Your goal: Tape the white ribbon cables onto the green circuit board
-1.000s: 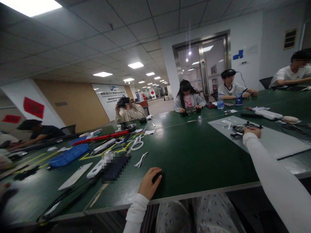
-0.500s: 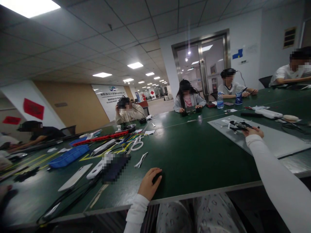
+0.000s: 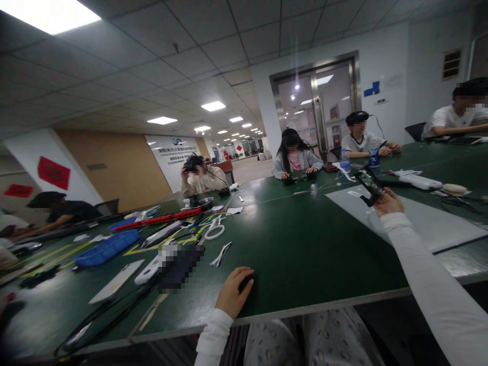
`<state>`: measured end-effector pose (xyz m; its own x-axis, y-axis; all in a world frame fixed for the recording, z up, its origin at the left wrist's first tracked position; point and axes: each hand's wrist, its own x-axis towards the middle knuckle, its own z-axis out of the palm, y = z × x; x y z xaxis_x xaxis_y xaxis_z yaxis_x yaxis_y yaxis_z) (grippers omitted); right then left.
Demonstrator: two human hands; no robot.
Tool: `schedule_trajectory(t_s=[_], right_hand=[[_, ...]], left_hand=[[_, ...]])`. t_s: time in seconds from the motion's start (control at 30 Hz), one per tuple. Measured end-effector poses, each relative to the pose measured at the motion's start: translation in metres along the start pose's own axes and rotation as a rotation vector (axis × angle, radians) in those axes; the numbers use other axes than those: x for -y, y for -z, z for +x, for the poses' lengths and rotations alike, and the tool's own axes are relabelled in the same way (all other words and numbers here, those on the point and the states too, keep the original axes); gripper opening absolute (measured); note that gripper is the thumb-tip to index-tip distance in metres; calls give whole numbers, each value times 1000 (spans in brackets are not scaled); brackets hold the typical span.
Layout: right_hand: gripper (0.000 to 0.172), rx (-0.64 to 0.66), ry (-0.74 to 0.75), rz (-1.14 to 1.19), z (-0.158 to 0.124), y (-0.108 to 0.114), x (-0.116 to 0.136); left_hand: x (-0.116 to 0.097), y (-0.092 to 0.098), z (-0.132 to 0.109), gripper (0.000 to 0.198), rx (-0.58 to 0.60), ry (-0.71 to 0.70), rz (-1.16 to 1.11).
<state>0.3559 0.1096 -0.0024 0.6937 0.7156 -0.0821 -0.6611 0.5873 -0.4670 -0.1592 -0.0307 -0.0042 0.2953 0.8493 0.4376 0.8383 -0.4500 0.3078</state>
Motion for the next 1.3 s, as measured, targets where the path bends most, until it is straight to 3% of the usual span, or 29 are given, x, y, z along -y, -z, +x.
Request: schedule_trajectory(t_s=[0.13,0.27,0.4,0.5,0.63,0.77,1.0,1.3], right_hand=[[26,232,-81,-146,-21,-25,-15],[32,453,-200,-291,-69,-54,-49],[33,603,-365,-362,-119,-74,-97],[32,678,-473,-364,-147,-78,-134],[28,651,-579,-423,-168,-70,-170],[27,584,-576,-477,-173,-57,-182],[28,551,-555,-535,-173,-41,-178],[25,527,-501,-592,-174,-38,-174]], left_hand=[[-2,1,2,26,-16,-3,-61],[3,2,11,27,-15,20,-247],[25,6,37,31,-92,200,-476],[44,8,62,37,-144,390,-768],[55,4,82,39,-84,544,-1095],[54,-6,82,39,0,586,-1192],[54,-17,71,36,-11,507,-1037],[55,-18,70,29,-17,389,-934]])
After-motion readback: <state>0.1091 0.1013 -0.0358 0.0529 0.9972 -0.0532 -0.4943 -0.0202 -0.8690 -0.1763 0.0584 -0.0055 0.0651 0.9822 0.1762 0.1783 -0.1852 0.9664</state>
